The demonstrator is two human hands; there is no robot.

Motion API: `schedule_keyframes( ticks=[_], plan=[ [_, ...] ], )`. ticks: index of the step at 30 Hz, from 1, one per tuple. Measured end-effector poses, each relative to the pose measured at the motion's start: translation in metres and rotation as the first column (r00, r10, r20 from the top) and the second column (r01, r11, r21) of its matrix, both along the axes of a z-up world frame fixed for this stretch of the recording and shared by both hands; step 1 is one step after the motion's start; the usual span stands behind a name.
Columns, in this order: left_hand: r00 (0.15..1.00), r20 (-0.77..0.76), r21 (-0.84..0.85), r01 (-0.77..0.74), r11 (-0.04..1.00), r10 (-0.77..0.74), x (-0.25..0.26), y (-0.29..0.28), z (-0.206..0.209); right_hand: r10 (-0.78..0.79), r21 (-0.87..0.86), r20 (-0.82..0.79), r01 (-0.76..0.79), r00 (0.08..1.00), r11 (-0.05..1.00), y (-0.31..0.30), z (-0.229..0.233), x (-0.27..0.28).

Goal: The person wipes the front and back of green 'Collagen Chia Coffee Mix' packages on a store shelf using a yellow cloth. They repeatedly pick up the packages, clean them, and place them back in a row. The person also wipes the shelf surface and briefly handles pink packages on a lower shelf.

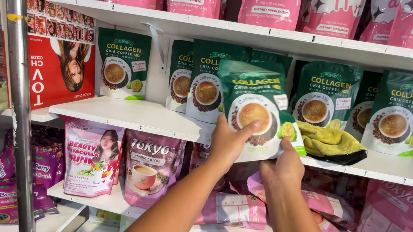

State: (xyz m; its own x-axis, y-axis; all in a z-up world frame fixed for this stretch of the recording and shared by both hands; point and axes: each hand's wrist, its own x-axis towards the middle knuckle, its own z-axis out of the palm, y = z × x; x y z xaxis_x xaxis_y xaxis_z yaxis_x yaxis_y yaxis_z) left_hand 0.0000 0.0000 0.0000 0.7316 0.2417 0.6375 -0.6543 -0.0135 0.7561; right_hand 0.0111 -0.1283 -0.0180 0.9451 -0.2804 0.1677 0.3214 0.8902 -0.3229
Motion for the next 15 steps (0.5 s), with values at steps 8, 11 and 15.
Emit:
schedule_keyframes(
  ticks=[8, 11, 15],
  plan=[
    [0.94, 0.153, -0.082, 0.321, 0.944, -0.306, 0.038, 0.024, 0.019, -0.247, -0.47, 0.275, 0.354, 0.929, 0.808, -0.058, -0.017, 0.043],
    [0.925, 0.15, -0.051, 0.359, 0.932, -0.348, 0.039, 0.034, 0.028, -0.471, -0.628, 0.342, 0.571, 0.813, 0.53, -0.062, 0.006, 0.013],
    [0.956, 0.105, 0.004, 0.276, 0.961, -0.275, 0.057, 0.04, 0.026, -0.572, -0.583, 0.748, 0.746, 0.337, -0.322, -0.074, 0.024, 0.003]
  ],
)
